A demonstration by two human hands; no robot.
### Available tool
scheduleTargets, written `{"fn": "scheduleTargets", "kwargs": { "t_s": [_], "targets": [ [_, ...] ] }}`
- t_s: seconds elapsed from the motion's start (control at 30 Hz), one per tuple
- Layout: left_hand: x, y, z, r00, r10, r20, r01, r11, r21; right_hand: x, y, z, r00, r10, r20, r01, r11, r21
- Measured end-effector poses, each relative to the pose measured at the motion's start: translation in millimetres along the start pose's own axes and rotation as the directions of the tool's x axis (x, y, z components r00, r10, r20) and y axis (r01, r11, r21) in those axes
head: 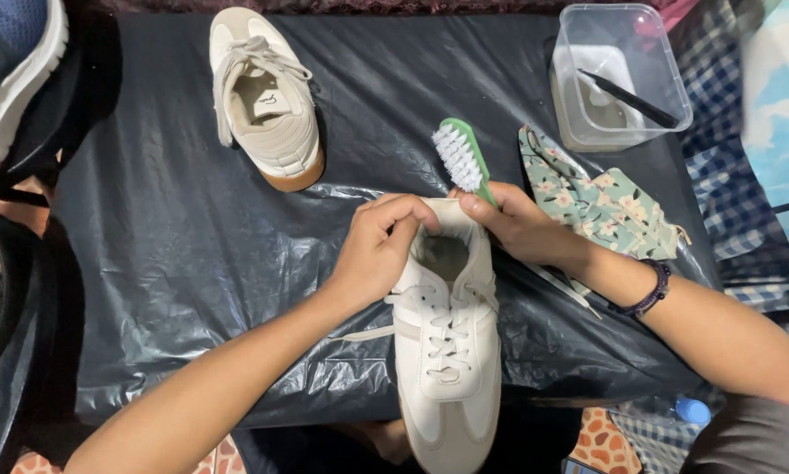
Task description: Cleaning the tongue of a white sneaker using a brush and cleaning solution
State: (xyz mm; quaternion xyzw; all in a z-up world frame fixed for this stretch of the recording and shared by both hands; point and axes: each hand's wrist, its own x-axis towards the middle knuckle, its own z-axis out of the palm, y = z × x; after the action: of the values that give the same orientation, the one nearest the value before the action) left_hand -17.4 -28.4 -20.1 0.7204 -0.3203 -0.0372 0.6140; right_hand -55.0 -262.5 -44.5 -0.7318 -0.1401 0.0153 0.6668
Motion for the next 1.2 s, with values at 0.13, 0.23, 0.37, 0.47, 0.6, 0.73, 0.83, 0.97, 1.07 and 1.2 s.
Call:
{"fn": "scheduleTargets", "kwargs": {
  "t_s": [0.13,0.23,0.37,0.47,0.6,0.73,0.83,0.97,1.07,1.2],
  "targets": [
    [-4.7,14.1,-1.1,0.998,-0.063,-0.006,0.063,0.998,-0.012,0.1,-1.1,1.0,1.0,0.0,-0.019,0.0,1.0,0.017],
    [-1.0,6.1,-1.3,0.993,-0.122,-0.008,0.12,0.985,-0.125,3.2,-2.5,-0.4,1.0,-0.013,0.019,0.011,0.997,0.074],
    [0.4,28.0,-11.7,0.994,0.092,-0.051,-0.083,0.983,0.163,4.9,-0.9,-1.3,0.999,-0.005,0.034,0.001,0.994,0.105],
    [-0.2,49.0,-15.0,0.884,0.457,0.101,-0.43,0.706,0.563,4.3,0.2,-2.4,0.999,0.009,0.038,-0.012,0.996,0.089],
    [2.9,45.0,-14.9,0.674,0.659,0.335,-0.695,0.41,0.591,4.3,-14.3,7.1,0.996,0.079,-0.039,-0.077,0.995,0.061],
    [-23.0,72.7,0.0,0.755,0.544,0.367,-0.63,0.445,0.637,0.6,-6.2,3.9,0.984,0.157,-0.082,-0.134,0.964,0.229],
    [-47.3,89.0,12.7,0.869,0.323,0.376,-0.495,0.557,0.666,-1.4,-15.2,1.3,0.96,0.278,-0.017,-0.278,0.96,0.016],
    [-52.9,77.0,14.0,0.854,0.258,0.452,-0.52,0.383,0.763,-1.7,-19.1,3.1,0.963,0.269,-0.014,-0.269,0.963,-0.002],
    [-51.2,77.5,10.5,0.821,0.284,0.495,-0.571,0.372,0.732,-2.6,-19.7,3.7,0.966,0.257,-0.01,-0.257,0.966,0.01],
    [-53.0,66.6,9.5,0.837,0.274,0.474,-0.545,0.493,0.678,-3.0,-27.9,7.7,0.965,0.26,-0.023,-0.259,0.965,0.028]
  ]
}}
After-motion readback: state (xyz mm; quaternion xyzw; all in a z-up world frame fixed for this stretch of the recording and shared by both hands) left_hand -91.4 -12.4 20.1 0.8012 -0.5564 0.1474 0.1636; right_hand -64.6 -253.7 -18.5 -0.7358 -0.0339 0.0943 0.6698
